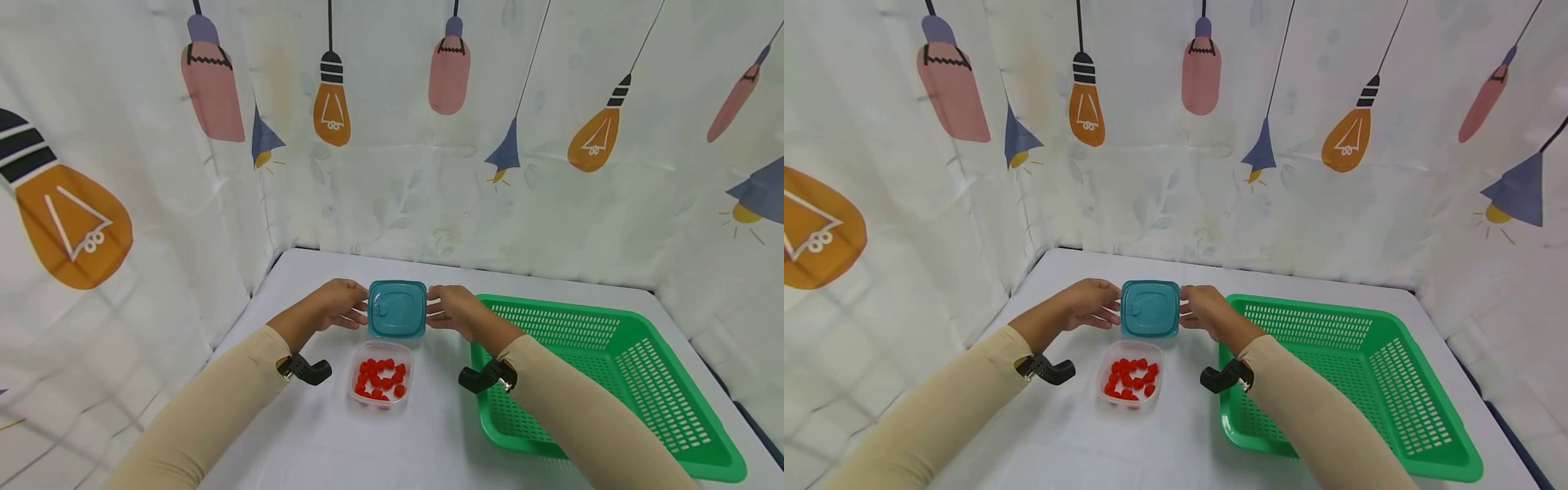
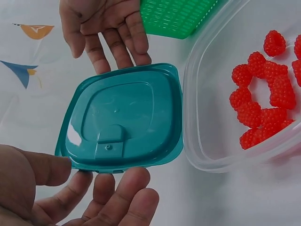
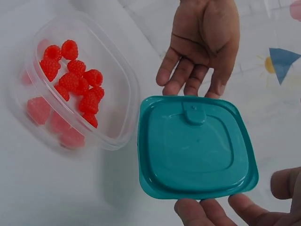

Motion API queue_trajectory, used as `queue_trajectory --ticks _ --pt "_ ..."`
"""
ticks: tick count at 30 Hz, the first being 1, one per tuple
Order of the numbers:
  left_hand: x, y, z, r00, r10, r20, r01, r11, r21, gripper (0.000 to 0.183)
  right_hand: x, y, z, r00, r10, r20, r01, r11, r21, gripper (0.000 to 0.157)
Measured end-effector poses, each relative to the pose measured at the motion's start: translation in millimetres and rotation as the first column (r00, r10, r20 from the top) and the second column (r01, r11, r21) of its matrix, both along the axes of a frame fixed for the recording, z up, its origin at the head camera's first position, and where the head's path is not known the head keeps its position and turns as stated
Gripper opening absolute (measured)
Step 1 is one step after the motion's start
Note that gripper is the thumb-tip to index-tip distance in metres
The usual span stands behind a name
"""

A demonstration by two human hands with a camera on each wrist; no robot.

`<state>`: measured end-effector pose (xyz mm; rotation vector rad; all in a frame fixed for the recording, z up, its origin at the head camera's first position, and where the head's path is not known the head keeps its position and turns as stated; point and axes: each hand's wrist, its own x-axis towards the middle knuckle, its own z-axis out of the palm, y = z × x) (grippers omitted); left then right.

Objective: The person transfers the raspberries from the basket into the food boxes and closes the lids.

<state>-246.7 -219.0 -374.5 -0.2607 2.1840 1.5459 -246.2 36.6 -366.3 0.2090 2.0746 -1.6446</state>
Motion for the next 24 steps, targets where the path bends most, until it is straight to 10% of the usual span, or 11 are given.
queue_trajectory --ticks 24 --pt "9.0 -1.4 0.3 1.000 -0.010 -0.026 0.010 1.000 0.022 0.035 7.9 1.4 -5.8 0.996 -0.016 -0.087 0.018 1.000 0.019 0.040"
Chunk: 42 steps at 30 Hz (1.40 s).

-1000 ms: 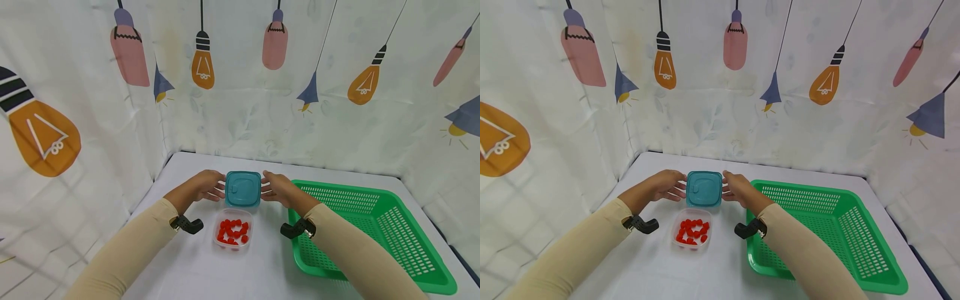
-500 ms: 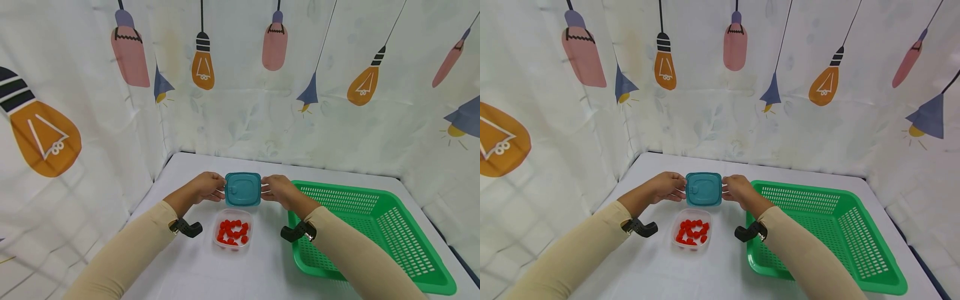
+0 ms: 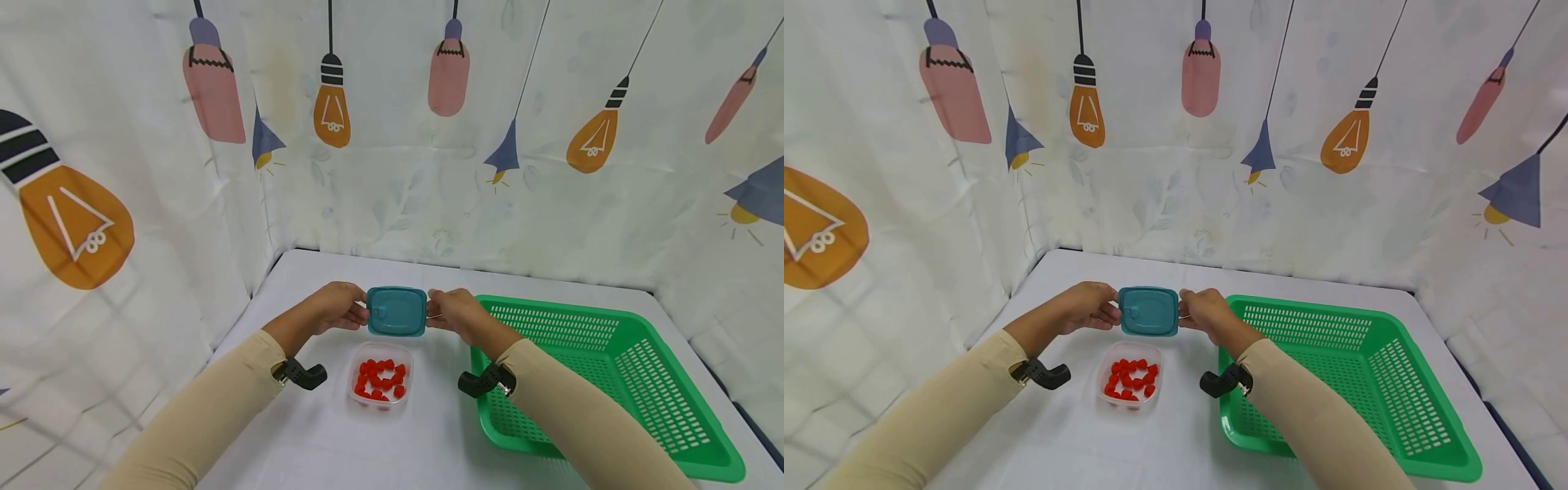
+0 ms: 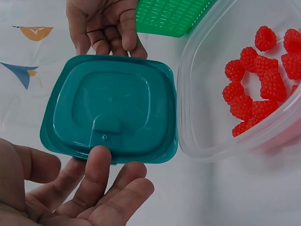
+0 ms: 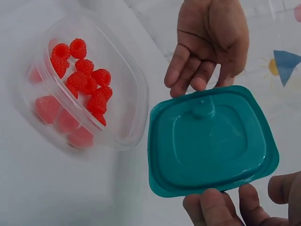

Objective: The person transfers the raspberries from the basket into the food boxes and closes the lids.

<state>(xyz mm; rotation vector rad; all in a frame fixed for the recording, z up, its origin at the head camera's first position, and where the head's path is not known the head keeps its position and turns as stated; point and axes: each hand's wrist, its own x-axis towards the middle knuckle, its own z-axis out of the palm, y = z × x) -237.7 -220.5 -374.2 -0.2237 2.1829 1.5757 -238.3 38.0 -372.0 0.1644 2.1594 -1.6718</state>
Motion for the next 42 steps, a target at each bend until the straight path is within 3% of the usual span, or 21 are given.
queue_trajectory --ticks 7,17,24,31,42 --pt "0.3 0.2 1.6 0.999 0.029 0.016 -0.028 1.000 -0.005 0.043 2.1 -1.0 0.2 1.000 -0.006 -0.011 0.006 0.998 0.070 0.040" --pt "6.3 -3.2 3.1 1.000 -0.008 -0.014 0.008 1.000 -0.001 0.035 8.8 -3.1 3.0 0.999 -0.031 -0.040 0.037 0.987 0.156 0.049" --pt "9.7 -3.8 4.2 0.998 -0.046 -0.034 0.046 0.999 0.005 0.023 11.4 -5.0 3.6 0.994 -0.071 -0.087 0.082 0.987 0.137 0.032" --pt "10.7 -2.3 1.7 0.999 -0.040 -0.034 0.039 0.998 -0.048 0.019 12.8 -6.8 3.9 0.996 -0.053 -0.066 0.063 0.986 0.153 0.034" --pt "11.8 -3.4 1.1 1.000 -0.018 -0.012 0.017 0.997 -0.073 0.034 14.7 -6.5 0.5 0.999 0.011 -0.041 -0.006 0.991 0.133 0.036"
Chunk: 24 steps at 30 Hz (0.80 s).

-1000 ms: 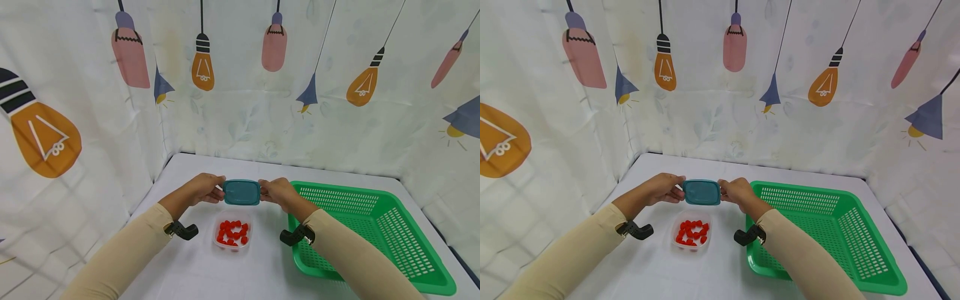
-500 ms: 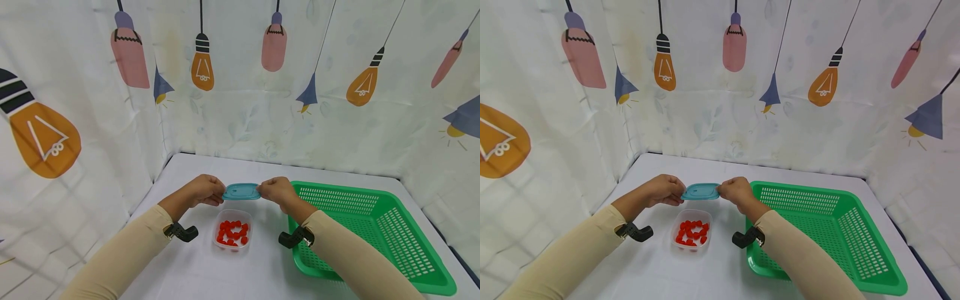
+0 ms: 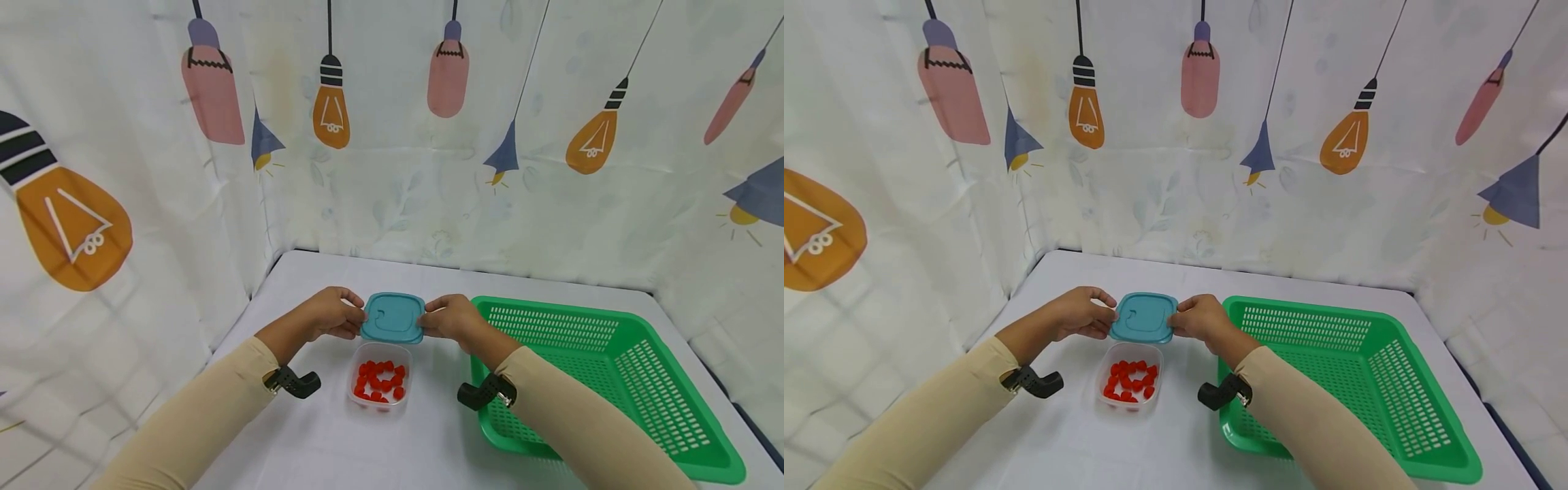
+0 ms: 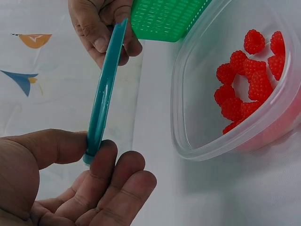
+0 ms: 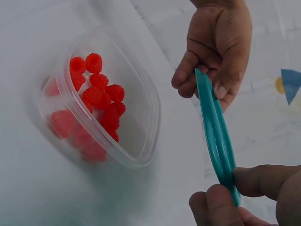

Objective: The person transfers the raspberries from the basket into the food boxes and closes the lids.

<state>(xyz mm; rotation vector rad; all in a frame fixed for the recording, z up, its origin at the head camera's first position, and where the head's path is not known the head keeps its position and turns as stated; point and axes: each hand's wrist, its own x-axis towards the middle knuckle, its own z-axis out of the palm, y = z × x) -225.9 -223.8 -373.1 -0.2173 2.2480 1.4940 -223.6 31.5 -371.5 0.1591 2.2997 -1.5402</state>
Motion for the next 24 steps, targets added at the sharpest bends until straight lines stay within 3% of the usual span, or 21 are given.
queue_trajectory --ticks 14,24 --pt "7.2 -7.1 0.5 0.997 -0.075 0.022 0.077 0.989 -0.124 0.037 9.2 1.5 3.2 0.990 0.130 0.056 -0.130 0.991 0.004 0.054" --pt "15.7 -9.4 3.6 0.990 -0.132 0.059 0.140 0.974 -0.177 0.035 19.2 2.7 4.4 0.981 0.170 0.092 -0.168 0.985 -0.032 0.058"
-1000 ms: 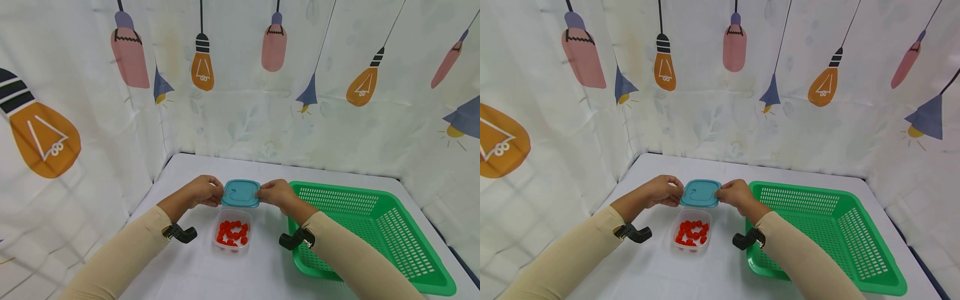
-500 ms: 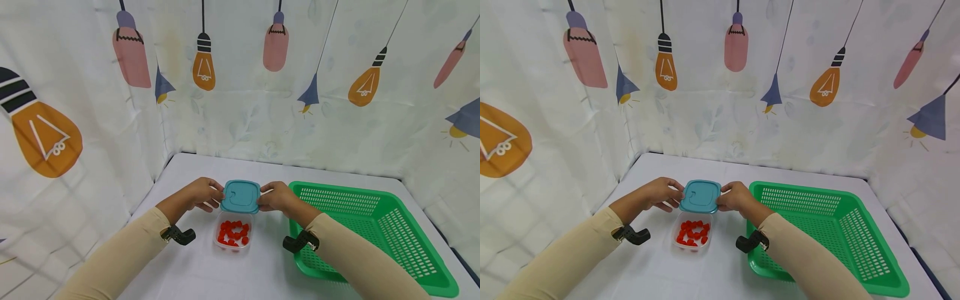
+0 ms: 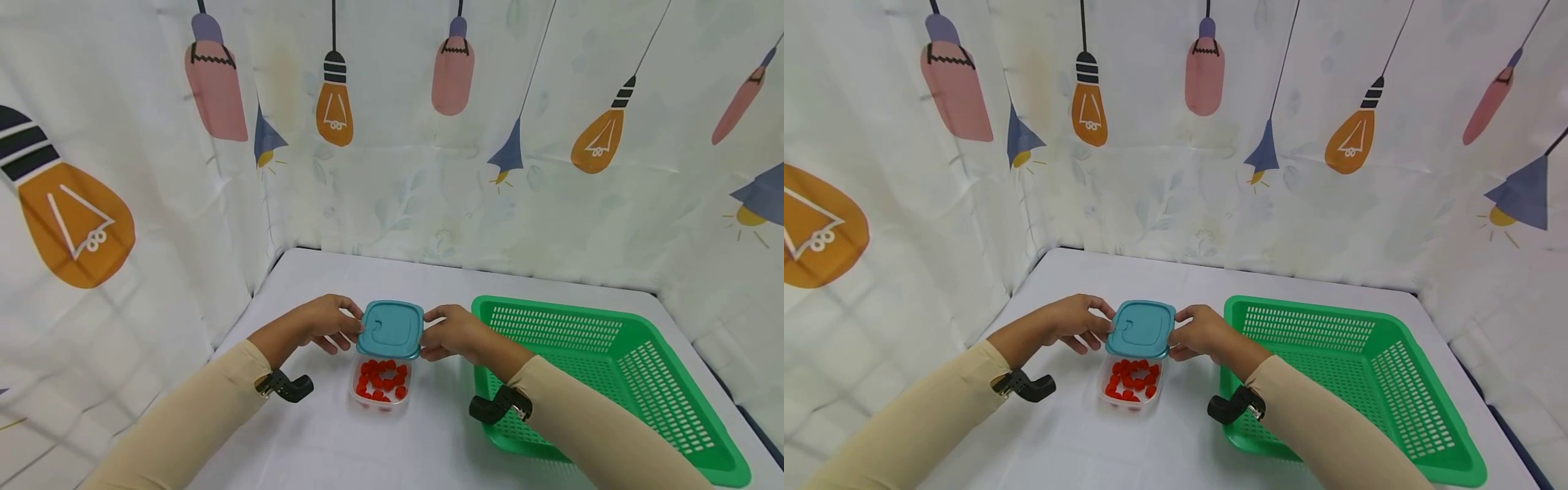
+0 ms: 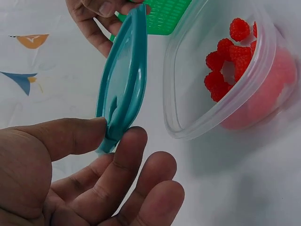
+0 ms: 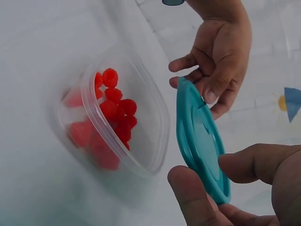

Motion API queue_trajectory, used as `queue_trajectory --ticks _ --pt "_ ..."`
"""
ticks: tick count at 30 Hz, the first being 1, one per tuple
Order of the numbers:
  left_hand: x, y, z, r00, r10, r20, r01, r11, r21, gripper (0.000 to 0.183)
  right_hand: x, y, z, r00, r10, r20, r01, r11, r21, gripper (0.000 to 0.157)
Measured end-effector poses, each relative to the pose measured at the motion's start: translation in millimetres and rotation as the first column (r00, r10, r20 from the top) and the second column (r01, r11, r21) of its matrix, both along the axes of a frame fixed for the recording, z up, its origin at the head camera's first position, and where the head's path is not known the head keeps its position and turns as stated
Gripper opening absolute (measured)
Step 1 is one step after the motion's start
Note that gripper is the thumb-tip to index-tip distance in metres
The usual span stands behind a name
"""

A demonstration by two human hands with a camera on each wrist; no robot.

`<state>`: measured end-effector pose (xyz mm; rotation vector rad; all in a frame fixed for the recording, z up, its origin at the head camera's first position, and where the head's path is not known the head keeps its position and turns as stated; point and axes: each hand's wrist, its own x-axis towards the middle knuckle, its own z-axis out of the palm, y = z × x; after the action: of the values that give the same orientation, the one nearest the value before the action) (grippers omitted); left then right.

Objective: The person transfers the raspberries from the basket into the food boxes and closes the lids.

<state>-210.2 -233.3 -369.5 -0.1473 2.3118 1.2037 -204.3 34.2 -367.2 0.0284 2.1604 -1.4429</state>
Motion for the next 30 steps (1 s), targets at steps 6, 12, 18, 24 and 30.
queue_trajectory --ticks 6,12,18,24,30 --pt "4.3 -3.3 -2.6 1.000 -0.030 0.004 0.030 0.999 0.011 0.032 6.2 1.5 -1.9 1.000 0.011 0.006 -0.011 1.000 0.017 0.054" --pt "6.2 -8.3 -4.7 0.998 -0.040 0.040 0.038 0.998 0.050 0.051 11.6 3.5 -0.5 0.999 0.040 0.021 -0.040 0.999 0.010 0.055" --pt "10.5 -14.4 -2.1 0.996 -0.022 0.090 0.013 0.995 0.104 0.084 15.1 4.4 1.9 0.996 0.032 0.080 -0.025 0.996 -0.087 0.073" --pt "17.2 -17.1 -0.6 0.995 -0.039 0.092 0.027 0.991 0.129 0.091 18.7 5.0 -0.5 0.994 0.041 0.100 -0.030 0.993 -0.114 0.078" --pt "22.3 -20.2 -4.2 0.994 -0.040 0.102 0.025 0.989 0.144 0.090 23.7 4.1 -4.2 0.995 0.038 0.090 -0.027 0.993 -0.118 0.076"
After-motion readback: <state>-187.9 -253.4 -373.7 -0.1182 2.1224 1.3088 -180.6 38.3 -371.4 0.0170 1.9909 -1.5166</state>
